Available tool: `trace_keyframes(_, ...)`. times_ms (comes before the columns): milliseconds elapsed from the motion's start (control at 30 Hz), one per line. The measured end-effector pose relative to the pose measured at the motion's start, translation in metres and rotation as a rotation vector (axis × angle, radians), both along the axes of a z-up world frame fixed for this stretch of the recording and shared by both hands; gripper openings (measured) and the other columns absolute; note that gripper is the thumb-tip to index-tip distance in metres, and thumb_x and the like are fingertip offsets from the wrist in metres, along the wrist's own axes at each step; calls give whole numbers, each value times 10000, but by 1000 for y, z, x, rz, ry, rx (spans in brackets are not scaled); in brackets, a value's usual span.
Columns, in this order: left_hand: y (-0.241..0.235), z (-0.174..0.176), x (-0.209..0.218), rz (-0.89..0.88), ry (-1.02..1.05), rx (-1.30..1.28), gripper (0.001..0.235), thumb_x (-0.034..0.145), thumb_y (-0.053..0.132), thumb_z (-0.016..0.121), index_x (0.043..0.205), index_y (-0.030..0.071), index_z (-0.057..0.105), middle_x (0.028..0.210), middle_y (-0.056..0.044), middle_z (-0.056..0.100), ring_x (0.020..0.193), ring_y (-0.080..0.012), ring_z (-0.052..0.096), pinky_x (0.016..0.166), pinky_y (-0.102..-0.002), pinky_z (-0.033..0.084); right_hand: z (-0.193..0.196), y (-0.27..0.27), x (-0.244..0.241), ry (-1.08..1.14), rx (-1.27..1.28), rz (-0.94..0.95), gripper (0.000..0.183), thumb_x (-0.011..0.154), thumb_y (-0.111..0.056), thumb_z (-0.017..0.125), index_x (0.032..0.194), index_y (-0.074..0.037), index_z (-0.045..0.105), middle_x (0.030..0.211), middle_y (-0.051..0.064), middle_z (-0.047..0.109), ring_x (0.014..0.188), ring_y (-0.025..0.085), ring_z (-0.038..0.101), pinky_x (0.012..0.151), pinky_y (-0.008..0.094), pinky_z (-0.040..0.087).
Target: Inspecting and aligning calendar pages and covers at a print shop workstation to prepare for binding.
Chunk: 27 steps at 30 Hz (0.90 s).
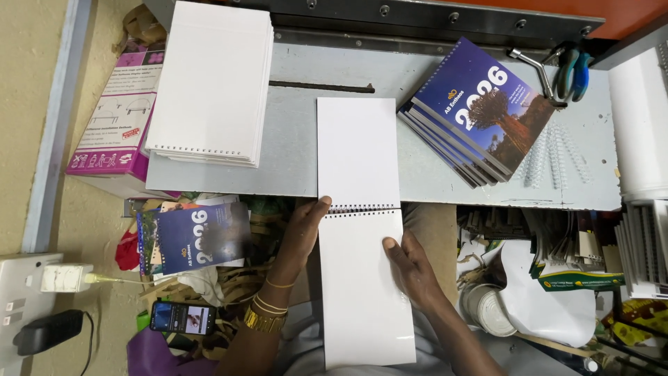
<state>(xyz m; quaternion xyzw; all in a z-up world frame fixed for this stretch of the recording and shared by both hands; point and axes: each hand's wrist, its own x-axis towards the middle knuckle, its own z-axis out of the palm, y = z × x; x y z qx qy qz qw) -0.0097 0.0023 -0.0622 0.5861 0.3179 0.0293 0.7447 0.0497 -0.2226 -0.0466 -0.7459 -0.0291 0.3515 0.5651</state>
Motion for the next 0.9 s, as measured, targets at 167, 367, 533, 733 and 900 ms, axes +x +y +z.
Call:
trace_keyframes(167,-1,-1,-1,-19,-11,45,508,1031,409,571,712,231,218,700,98,175,655,-58,176,624,-315,167,-9,-2,1,-28,15,-7,464,916,-564,627,824,-180,383,817,-60,309,743,104,324,696,306,300)
trace_keyframes(367,1,8,0,-82,0,124,531,1033,481,534,704,221,209,680,94,173,635,-63,186,607,-308,168,39,20,1,87,112,-36,727,828,-530,596,1395,-76,572,1380,90,682,1294,247,632,1071,419,497)
trace_keyframes(533,-1,17,-1,-86,-33,150,534,1029,502,526,688,224,223,647,102,193,612,-51,198,591,-299,173,15,8,1,9,82,-26,463,921,-510,611,1127,-96,632,869,-44,437,812,113,396,786,306,369)
trace_keyframes(733,-3,28,-5,-72,-21,158,552,1033,519,512,681,222,207,640,99,175,602,-48,181,583,-300,152,24,12,-1,1,99,-33,667,859,-530,584,1353,-83,607,1346,77,695,1276,228,630,1050,402,499)
trace_keyframes(900,1,28,-10,-187,-25,174,541,1009,559,513,700,215,232,666,94,167,603,-53,183,589,-299,151,30,14,-3,31,69,-57,705,830,-554,588,1359,-89,613,1328,69,705,1260,221,641,1050,394,499)
